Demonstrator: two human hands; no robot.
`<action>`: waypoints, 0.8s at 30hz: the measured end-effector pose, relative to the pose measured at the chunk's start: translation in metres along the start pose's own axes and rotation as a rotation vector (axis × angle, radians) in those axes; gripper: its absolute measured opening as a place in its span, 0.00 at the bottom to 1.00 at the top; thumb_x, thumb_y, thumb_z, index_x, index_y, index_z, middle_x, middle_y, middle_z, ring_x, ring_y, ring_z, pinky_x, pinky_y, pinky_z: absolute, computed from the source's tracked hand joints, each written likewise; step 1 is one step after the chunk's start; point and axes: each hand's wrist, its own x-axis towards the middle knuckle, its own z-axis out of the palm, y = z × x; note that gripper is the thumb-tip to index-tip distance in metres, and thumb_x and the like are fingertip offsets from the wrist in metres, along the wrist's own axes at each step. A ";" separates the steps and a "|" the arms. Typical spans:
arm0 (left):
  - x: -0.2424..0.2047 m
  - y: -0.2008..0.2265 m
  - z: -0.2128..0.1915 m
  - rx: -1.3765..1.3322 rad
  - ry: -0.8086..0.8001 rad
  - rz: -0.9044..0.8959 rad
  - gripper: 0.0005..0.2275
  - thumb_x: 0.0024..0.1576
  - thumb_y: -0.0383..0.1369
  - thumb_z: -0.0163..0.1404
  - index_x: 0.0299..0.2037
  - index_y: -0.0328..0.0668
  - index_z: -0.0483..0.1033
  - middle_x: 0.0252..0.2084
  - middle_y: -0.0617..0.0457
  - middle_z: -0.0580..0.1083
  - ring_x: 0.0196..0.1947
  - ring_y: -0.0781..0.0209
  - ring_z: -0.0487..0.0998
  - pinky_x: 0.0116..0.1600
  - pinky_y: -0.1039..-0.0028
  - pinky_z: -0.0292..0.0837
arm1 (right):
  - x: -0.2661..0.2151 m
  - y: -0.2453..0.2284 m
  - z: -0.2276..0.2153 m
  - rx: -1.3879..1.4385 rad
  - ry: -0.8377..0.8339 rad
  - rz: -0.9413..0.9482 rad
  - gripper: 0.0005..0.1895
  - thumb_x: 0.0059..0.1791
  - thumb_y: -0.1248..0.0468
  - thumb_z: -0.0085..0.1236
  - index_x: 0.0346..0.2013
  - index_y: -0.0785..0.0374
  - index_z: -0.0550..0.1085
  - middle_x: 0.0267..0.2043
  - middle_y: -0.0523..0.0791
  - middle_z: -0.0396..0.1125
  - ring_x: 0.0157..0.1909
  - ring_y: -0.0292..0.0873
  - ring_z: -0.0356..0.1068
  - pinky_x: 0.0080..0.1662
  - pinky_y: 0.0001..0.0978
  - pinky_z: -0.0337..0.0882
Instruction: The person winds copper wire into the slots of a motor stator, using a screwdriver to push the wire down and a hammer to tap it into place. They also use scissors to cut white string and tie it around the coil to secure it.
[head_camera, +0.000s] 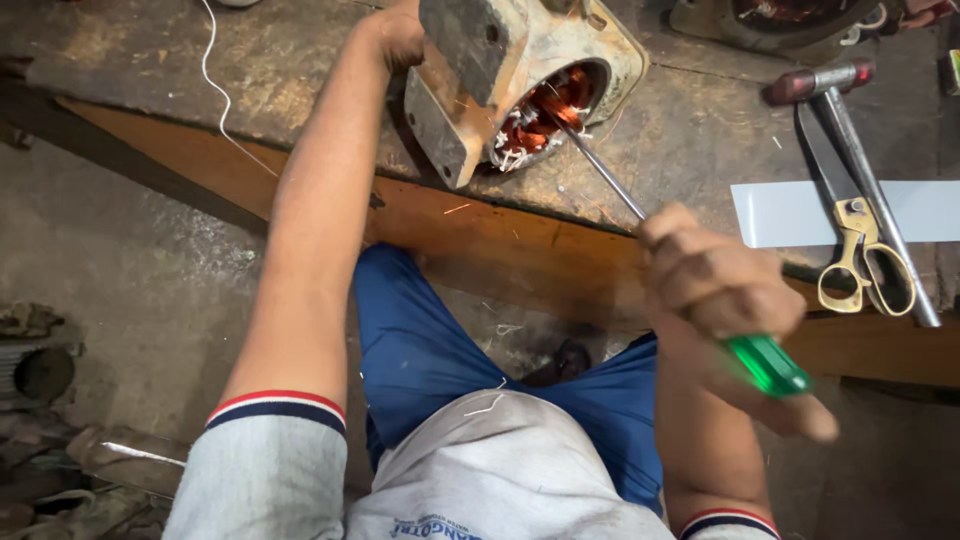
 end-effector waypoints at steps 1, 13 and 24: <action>0.002 0.001 0.000 0.003 -0.006 0.010 0.20 0.51 0.29 0.58 0.55 0.37 0.78 0.53 0.49 0.80 0.53 0.56 0.80 0.54 0.64 0.77 | 0.003 0.003 0.001 -0.011 -0.014 0.007 0.42 0.45 0.20 0.33 0.17 0.57 0.58 0.16 0.42 0.51 0.20 0.42 0.48 0.35 0.46 0.55; 0.004 0.002 0.004 -0.044 0.004 0.032 0.24 0.47 0.28 0.61 0.57 0.37 0.77 0.55 0.49 0.79 0.55 0.54 0.79 0.56 0.63 0.76 | 0.016 -0.037 0.004 -0.159 -0.094 0.152 0.36 0.50 0.31 0.35 0.19 0.59 0.64 0.20 0.44 0.57 0.23 0.42 0.55 0.35 0.43 0.58; 0.011 0.024 0.007 0.056 -0.135 0.192 0.24 0.54 0.32 0.60 0.61 0.38 0.73 0.59 0.49 0.76 0.58 0.56 0.76 0.59 0.63 0.74 | 0.006 -0.021 -0.084 -0.247 0.320 -0.131 0.19 0.54 0.51 0.44 0.25 0.57 0.71 0.29 0.43 0.63 0.35 0.38 0.64 0.45 0.38 0.64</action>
